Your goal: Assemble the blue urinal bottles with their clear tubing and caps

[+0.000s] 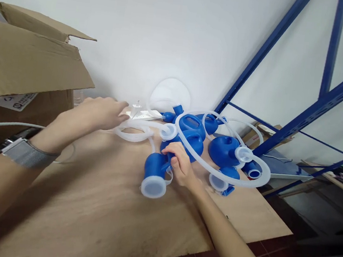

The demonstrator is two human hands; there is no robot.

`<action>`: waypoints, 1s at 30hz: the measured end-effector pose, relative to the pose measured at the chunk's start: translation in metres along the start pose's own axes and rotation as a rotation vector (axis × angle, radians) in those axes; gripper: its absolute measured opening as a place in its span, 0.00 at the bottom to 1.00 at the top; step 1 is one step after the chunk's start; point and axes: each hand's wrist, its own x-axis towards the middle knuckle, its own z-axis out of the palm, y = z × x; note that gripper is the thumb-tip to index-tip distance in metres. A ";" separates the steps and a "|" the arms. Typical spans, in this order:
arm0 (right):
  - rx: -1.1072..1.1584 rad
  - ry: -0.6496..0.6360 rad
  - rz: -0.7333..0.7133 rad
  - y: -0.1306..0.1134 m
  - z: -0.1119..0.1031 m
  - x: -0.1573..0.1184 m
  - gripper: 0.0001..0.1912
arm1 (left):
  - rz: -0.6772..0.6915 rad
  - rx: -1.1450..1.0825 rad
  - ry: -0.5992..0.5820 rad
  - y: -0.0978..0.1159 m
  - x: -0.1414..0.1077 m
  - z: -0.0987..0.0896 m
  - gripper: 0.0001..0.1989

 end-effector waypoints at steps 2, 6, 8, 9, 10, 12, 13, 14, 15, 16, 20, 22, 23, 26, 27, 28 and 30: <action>-0.100 -0.087 -0.043 0.003 -0.002 0.000 0.24 | 0.046 0.042 -0.089 0.013 0.005 0.000 0.30; -0.283 -0.196 -0.094 0.006 -0.007 -0.002 0.22 | 0.253 -0.030 -0.267 0.016 0.008 0.003 0.33; -0.375 -0.202 -0.083 0.004 -0.010 -0.004 0.22 | 0.267 -0.111 -0.283 0.013 0.005 0.000 0.36; -0.418 -0.194 -0.065 0.003 -0.011 -0.006 0.22 | 0.266 -0.152 -0.276 0.012 0.003 -0.003 0.38; -0.453 -0.181 -0.040 0.002 -0.012 -0.008 0.22 | 0.269 -0.185 -0.260 0.013 0.001 -0.005 0.39; -0.477 -0.153 0.027 0.000 -0.014 -0.014 0.22 | 0.290 -0.211 -0.207 0.017 -0.003 -0.009 0.41; -0.459 -0.142 0.065 0.000 -0.015 -0.018 0.23 | 0.307 -0.203 -0.159 0.021 -0.005 -0.011 0.42; -0.423 -0.137 0.100 0.000 -0.017 -0.022 0.24 | 0.326 -0.181 -0.096 0.026 -0.008 -0.012 0.42; -0.377 -0.145 0.131 -0.001 -0.018 -0.026 0.25 | 0.351 -0.151 -0.029 0.032 -0.011 -0.014 0.41; -0.327 -0.167 0.153 -0.001 -0.021 -0.029 0.26 | 0.384 -0.118 0.032 0.039 -0.015 -0.016 0.38; -0.237 -0.293 0.188 -0.003 -0.032 -0.040 0.29 | 0.598 -0.087 -0.008 0.070 -0.037 -0.012 0.19; -0.256 -0.338 0.190 -0.005 -0.037 -0.041 0.29 | 0.694 -0.063 -0.066 0.083 -0.050 0.003 0.20; -0.268 -0.354 0.188 -0.005 -0.040 -0.041 0.29 | 0.710 -0.027 -0.083 0.089 -0.055 0.013 0.24; -0.311 -0.368 0.186 -0.004 -0.047 -0.037 0.26 | 0.727 0.067 -0.191 0.101 -0.066 0.048 0.47; -0.331 -0.356 0.193 -0.003 -0.050 -0.035 0.25 | 0.741 0.097 -0.159 0.105 -0.068 0.059 0.52; -0.354 -0.334 0.204 -0.002 -0.052 -0.033 0.24 | 0.753 0.140 -0.080 0.108 -0.069 0.069 0.51; -0.404 -0.262 0.236 0.001 -0.056 -0.030 0.22 | 0.779 0.262 0.062 0.113 -0.068 0.082 0.40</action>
